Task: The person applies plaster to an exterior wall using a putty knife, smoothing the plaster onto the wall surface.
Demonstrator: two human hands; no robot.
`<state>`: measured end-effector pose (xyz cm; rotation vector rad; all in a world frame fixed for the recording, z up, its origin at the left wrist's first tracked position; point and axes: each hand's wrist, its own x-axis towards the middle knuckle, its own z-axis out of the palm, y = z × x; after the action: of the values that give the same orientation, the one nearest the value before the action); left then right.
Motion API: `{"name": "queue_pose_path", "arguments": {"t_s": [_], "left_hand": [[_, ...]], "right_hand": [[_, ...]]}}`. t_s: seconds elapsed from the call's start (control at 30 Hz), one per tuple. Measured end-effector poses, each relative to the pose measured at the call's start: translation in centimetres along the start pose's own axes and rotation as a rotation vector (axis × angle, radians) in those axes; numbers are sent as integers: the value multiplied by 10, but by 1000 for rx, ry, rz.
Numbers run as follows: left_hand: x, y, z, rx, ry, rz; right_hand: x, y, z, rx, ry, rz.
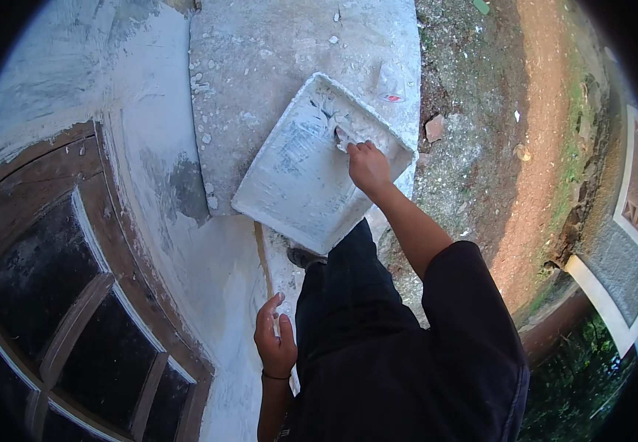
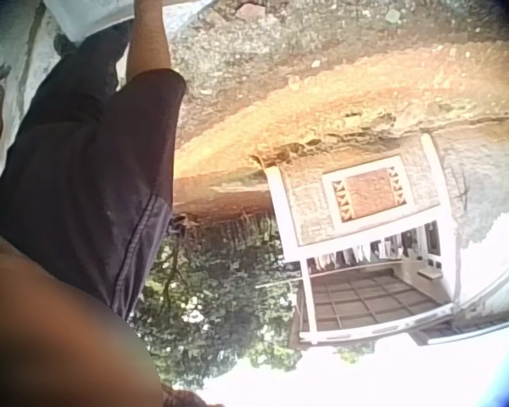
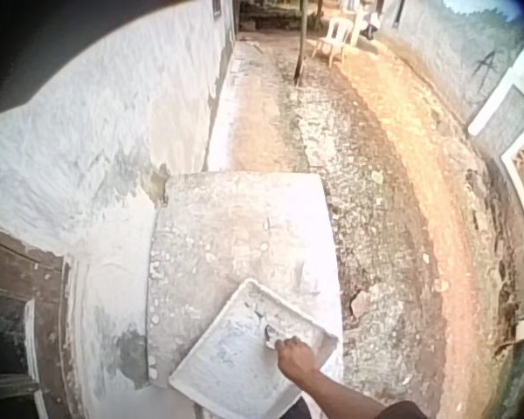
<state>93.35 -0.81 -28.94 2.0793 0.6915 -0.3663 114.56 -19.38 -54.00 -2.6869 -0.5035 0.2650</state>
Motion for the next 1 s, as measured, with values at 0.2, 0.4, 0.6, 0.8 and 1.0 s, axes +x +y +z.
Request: {"name": "queue_pose_path", "arguments": {"t_s": [0.2, 0.4, 0.6, 0.8, 1.0], "left_hand": [[-7, -2, 1, 10, 16, 3], [-12, -1, 8, -44, 19, -44], [-19, -3, 14, -24, 20, 1], [-20, -1, 20, -17, 19, 18], [-21, -1, 25, -12, 6, 30]], "right_hand": [[11, 1, -19, 30, -29, 71], [45, -7, -14, -34, -92, -83], [18, 12, -27, -47, -278, -109], [-5, 24, -40, 39, -126, 54], [15, 8, -30, 56, -227, 165]]}}
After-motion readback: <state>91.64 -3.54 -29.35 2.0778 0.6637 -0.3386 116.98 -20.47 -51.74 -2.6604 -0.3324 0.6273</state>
